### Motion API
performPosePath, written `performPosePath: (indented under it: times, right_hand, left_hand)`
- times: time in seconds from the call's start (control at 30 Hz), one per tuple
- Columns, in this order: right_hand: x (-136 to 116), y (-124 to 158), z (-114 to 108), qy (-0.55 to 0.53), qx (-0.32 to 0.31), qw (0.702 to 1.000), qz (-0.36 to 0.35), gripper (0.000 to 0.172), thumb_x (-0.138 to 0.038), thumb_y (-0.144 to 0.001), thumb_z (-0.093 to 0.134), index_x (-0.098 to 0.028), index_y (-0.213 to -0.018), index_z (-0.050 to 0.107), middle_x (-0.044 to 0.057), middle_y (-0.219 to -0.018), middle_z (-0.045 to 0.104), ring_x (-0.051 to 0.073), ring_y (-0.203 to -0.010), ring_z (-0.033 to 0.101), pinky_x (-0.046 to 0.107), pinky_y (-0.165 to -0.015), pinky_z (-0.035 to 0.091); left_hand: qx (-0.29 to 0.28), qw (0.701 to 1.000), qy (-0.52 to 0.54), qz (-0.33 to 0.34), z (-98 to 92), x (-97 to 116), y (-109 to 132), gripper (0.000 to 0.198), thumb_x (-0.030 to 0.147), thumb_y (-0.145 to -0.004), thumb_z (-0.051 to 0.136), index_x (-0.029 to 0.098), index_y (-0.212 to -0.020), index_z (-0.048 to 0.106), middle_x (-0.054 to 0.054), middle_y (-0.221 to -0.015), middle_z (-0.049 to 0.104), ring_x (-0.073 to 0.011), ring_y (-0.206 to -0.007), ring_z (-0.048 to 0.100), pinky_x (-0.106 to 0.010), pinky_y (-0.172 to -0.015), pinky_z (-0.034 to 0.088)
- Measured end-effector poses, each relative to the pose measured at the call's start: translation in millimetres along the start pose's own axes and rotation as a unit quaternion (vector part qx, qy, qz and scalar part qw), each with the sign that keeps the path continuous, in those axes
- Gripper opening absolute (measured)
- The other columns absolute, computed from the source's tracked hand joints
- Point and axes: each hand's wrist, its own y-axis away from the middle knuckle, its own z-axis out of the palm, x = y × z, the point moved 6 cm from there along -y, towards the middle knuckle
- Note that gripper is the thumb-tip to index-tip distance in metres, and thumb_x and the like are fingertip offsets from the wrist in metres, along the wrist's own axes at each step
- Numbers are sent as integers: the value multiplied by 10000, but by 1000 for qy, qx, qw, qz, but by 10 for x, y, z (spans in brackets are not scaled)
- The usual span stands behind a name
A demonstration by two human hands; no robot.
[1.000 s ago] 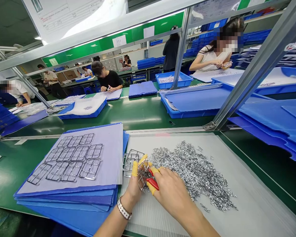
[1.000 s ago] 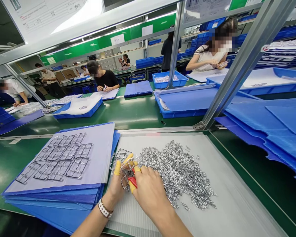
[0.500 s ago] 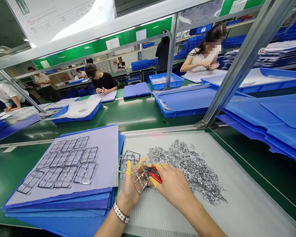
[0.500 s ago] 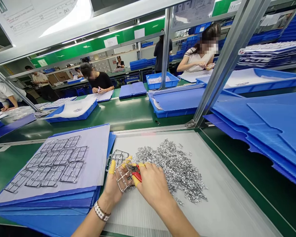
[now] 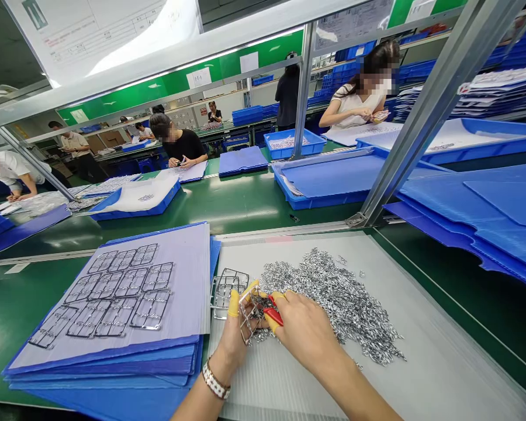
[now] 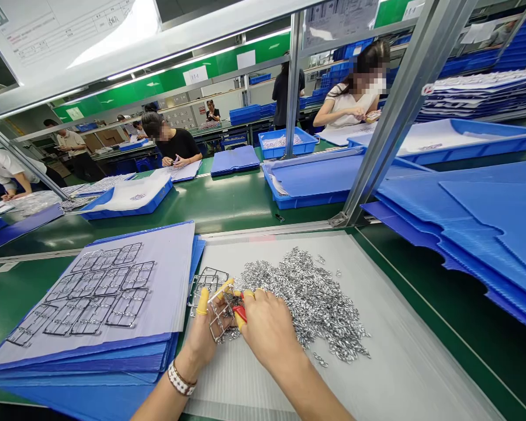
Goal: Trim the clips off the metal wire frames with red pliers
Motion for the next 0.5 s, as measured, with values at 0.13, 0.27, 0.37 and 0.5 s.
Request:
performPosePath:
  times: [0.13,0.27,0.37,0.5]
  right_hand:
    - [-6,45,-33,4,0,1000,1,143,-264,-836,555,-197,-938,631,78,-879,669,240,-829,618,343,-710,412]
    - [54,105,19,-17,-9,1000,8,199,-301,-822,577,-201,-988,624,82,-940,671,258,-898,601,364,-748,403]
    - [70,123,73,-28,-10,999,12,191,-305,-824,567,-208,-979,620,73,-939,670,255,-907,595,362,-753,390]
    - [53,105,88,-23,-2,1000,15,160,-311,-826,550,-204,-925,616,78,-927,666,259,-901,588,366,-746,376]
  left_hand:
    - [1,999,43,-30,-34,-1,-15,615,622,-870,380,167,-1213,610,-132,-1144,648,-266,-1045,588,-352,-793,510]
    - [4,993,113,-39,-92,60,-71,640,638,-858,379,147,-1205,599,-160,-1136,636,-289,-997,602,-396,-729,525]
    - [-1,990,133,-38,-98,101,-104,635,634,-859,380,138,-1186,604,-169,-1141,628,-305,-999,603,-409,-711,527]
    - [-10,991,133,-31,-51,117,-103,640,636,-866,357,138,-1183,606,-173,-1164,617,-299,-1004,602,-397,-716,525]
